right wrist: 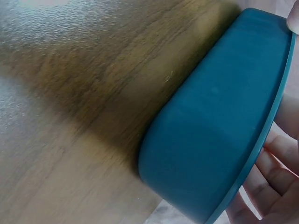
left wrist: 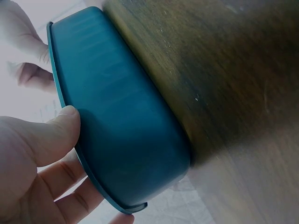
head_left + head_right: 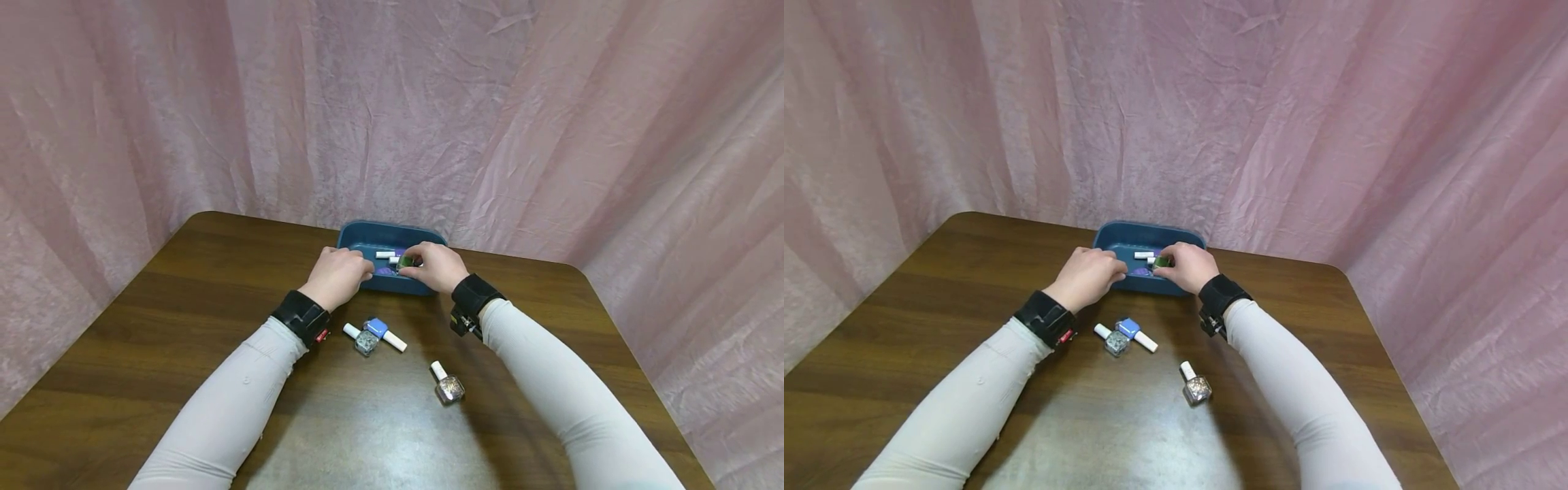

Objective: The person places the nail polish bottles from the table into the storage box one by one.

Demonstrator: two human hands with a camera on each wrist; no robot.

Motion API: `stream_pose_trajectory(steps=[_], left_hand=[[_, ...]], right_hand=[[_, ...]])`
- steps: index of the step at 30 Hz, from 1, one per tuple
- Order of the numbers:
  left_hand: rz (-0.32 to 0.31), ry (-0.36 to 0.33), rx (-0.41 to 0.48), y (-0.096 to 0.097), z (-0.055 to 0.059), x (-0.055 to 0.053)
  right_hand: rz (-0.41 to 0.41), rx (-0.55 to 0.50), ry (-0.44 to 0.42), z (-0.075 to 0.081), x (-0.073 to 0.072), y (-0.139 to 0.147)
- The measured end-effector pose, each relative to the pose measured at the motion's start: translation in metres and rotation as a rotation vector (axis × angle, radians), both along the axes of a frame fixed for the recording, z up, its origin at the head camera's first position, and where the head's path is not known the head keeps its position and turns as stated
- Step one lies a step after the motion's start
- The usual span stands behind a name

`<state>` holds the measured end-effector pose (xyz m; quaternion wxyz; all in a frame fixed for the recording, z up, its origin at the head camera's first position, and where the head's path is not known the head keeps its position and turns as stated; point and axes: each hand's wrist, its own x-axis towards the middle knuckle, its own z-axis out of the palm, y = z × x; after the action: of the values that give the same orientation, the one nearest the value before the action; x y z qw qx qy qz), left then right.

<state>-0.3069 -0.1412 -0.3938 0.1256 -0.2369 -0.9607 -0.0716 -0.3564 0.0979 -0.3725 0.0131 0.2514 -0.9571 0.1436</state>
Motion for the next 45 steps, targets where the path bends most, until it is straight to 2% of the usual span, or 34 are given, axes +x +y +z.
stream_pose_trajectory(steps=[13, 26, 32, 45], left_hand=[[-0.009, 0.009, -0.005, 0.002, 0.000, -0.001], [0.001, 0.002, -0.006, 0.001, 0.000, 0.000], [0.002, -0.002, -0.009, 0.000, 0.000, 0.000], [0.003, 0.008, -0.005, -0.002, -0.001, -0.001]], right_hand=[[0.022, -0.014, -0.133, 0.002, -0.011, 0.000], [0.025, -0.026, -0.153, 0.001, -0.014, -0.002], [0.029, -0.034, -0.134, -0.002, -0.013, 0.001], [0.092, -0.059, 0.029, -0.004, 0.002, 0.020]])
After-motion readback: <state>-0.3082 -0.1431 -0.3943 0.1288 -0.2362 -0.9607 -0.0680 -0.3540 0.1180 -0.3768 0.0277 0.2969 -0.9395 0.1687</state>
